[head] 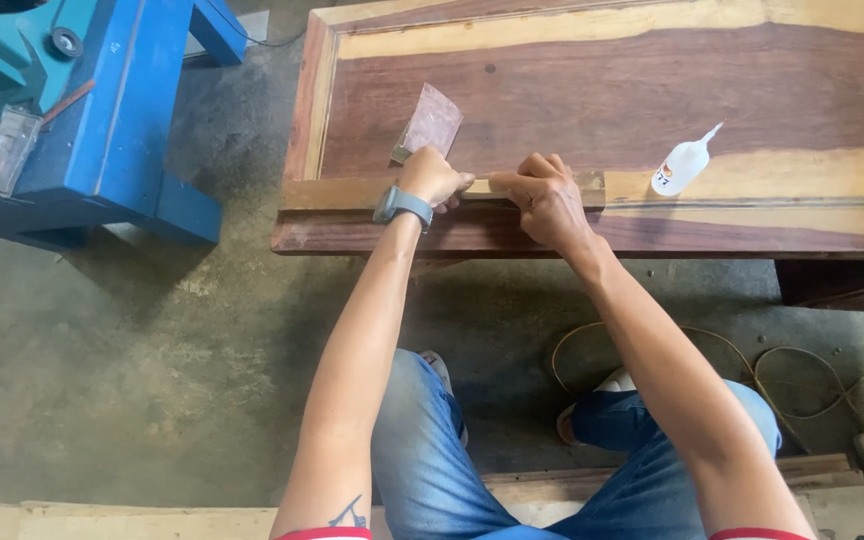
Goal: Applying glue to a small wooden component and sanding it to fit a larger wooden assembly.
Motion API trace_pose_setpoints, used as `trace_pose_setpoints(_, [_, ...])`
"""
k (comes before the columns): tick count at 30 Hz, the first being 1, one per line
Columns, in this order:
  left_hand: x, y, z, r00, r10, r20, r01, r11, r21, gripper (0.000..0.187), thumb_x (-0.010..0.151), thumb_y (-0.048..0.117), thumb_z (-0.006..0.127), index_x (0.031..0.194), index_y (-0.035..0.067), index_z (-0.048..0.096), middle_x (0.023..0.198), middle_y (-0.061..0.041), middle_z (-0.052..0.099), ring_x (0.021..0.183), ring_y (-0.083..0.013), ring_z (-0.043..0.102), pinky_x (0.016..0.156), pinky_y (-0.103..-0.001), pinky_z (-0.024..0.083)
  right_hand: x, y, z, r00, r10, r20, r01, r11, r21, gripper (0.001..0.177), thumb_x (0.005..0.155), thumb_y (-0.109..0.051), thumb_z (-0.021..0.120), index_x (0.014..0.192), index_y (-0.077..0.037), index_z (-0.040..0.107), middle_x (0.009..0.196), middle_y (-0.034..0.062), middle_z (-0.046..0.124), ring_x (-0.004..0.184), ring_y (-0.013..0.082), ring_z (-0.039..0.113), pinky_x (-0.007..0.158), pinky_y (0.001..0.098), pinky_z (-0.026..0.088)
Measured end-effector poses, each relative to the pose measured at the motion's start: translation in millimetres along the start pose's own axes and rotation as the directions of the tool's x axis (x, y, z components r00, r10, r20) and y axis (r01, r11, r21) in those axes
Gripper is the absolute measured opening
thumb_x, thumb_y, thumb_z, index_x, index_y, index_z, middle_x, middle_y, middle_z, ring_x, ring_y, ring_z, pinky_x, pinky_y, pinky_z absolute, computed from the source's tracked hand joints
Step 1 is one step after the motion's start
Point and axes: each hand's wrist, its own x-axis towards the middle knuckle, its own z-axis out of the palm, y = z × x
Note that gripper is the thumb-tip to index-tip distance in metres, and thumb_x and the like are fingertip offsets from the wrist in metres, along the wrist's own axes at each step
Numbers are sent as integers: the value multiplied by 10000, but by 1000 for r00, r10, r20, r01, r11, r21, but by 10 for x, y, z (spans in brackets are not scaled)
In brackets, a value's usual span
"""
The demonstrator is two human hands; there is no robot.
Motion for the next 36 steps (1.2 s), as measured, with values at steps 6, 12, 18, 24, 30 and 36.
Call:
trace_pose_setpoints(6, [184, -99, 66, 998, -12, 58, 15, 998, -59, 349, 896, 242, 686, 969, -97, 721, 717, -203, 747, 600, -242, 763, 549, -296, 629, -5, 71, 82, 990, -139, 23, 141, 979, -145, 436, 903, -58, 687, 1209, -358, 767, 917, -22, 457, 887, 235, 493, 814, 338, 385])
trace_pose_setpoints(12, [78, -146, 158, 971, 159, -179, -121, 971, 205, 341, 844, 365, 751, 875, 28, 789, 850, -169, 777, 934, -375, 757, 859, -442, 612, -39, 125, 93, 991, -130, 41, 134, 983, -122, 496, 898, -42, 673, 1265, -367, 742, 942, -25, 428, 903, 228, 474, 813, 349, 362])
trace_pose_setpoints(18, [486, -650, 487, 919, 124, -374, -149, 988, -39, 185, 857, 315, 715, 780, 162, 785, 612, -38, 721, 606, -210, 741, 658, -280, 590, 17, 47, 63, 999, 21, 25, -21, 999, 29, 389, 923, -154, 734, 1298, -241, 673, 971, -15, 456, 904, 224, 482, 790, 344, 365])
trace_pose_setpoints(24, [422, -632, 535, 947, 98, -307, -116, 992, -42, 175, 849, 274, 696, 810, 150, 814, 732, -134, 755, 863, -397, 741, 769, -399, 562, 541, -333, -137, 985, -171, 27, 171, 985, 9, 115, 928, -186, 758, 979, -128, 672, 898, 66, 504, 849, 318, 581, 766, 378, 493])
trace_pose_setpoints(30, [56, -442, 334, 946, 85, -314, -80, 996, 28, 155, 868, 318, 703, 851, 201, 802, 761, -43, 773, 944, -319, 749, 792, -383, 552, 794, -279, -141, 956, -187, 227, 201, 979, -42, 105, 932, -188, 748, 892, -102, 703, 868, 87, 550, 790, 341, 645, 712, 411, 537])
trace_pose_setpoints(36, [269, -710, 272, 826, 470, -312, -468, 880, 86, 308, 785, 29, 512, 950, 171, 729, 919, -88, 764, 835, -326, 688, 739, -432, 528, 1172, -807, -314, 819, -4, 574, 61, 995, -80, 251, 944, -260, 775, 992, -19, 725, 1040, 150, 640, 824, 232, 653, 855, 416, 593])
